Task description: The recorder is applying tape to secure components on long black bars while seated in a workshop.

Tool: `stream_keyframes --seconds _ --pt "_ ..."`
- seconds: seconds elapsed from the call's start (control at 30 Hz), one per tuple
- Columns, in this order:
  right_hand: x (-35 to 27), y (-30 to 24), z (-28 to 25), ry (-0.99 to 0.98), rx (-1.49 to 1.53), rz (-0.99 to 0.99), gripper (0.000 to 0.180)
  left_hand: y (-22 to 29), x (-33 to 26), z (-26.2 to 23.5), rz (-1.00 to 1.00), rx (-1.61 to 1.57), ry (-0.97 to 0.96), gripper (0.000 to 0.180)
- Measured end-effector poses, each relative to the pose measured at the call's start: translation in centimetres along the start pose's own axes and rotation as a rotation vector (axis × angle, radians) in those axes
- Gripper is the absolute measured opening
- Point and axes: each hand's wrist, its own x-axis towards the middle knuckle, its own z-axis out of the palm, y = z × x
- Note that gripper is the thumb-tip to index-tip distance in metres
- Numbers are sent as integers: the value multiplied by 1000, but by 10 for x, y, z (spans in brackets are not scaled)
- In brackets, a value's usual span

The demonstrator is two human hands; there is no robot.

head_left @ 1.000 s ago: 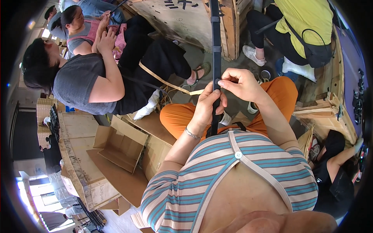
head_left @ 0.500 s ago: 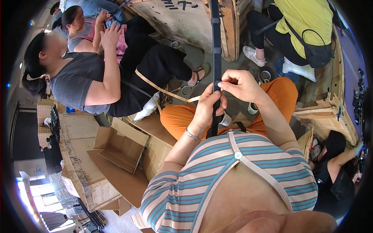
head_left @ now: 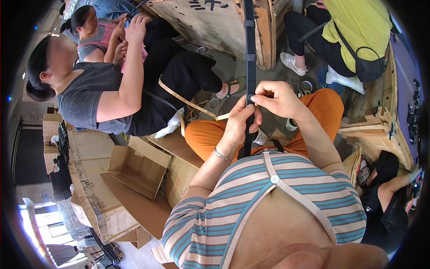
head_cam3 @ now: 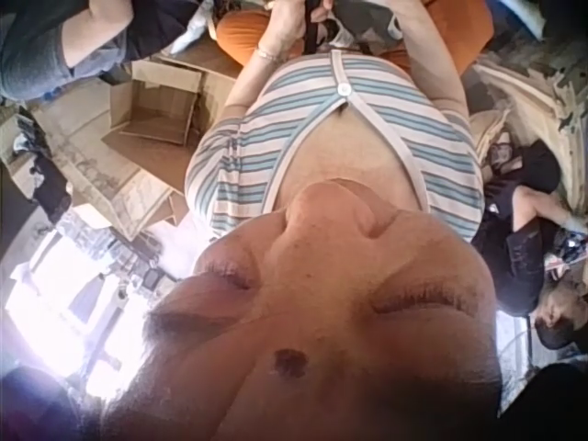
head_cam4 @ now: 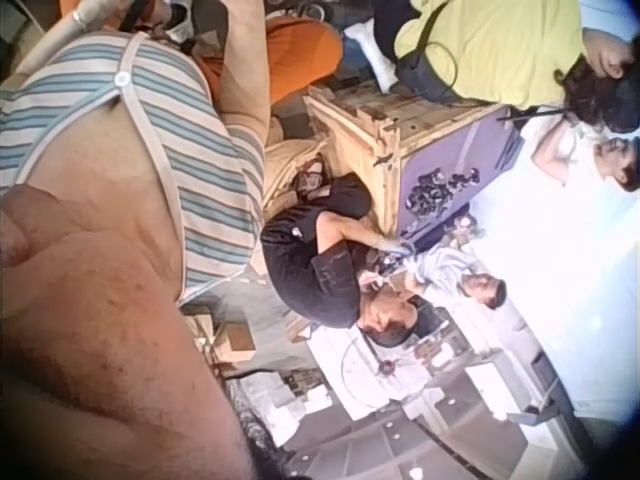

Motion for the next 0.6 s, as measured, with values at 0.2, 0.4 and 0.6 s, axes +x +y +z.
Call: stream_keyframes --seconds 0.2,0.4,0.6 --pt "3 -5 2 43 -116 96 18 0 2 1 10 31 31 21" --pt "17 7 -1 49 -186 247 24 3 8 1 20 80 104 23" --pt "30 12 -2 54 -85 189 24 15 19 0 61 122 81 27"
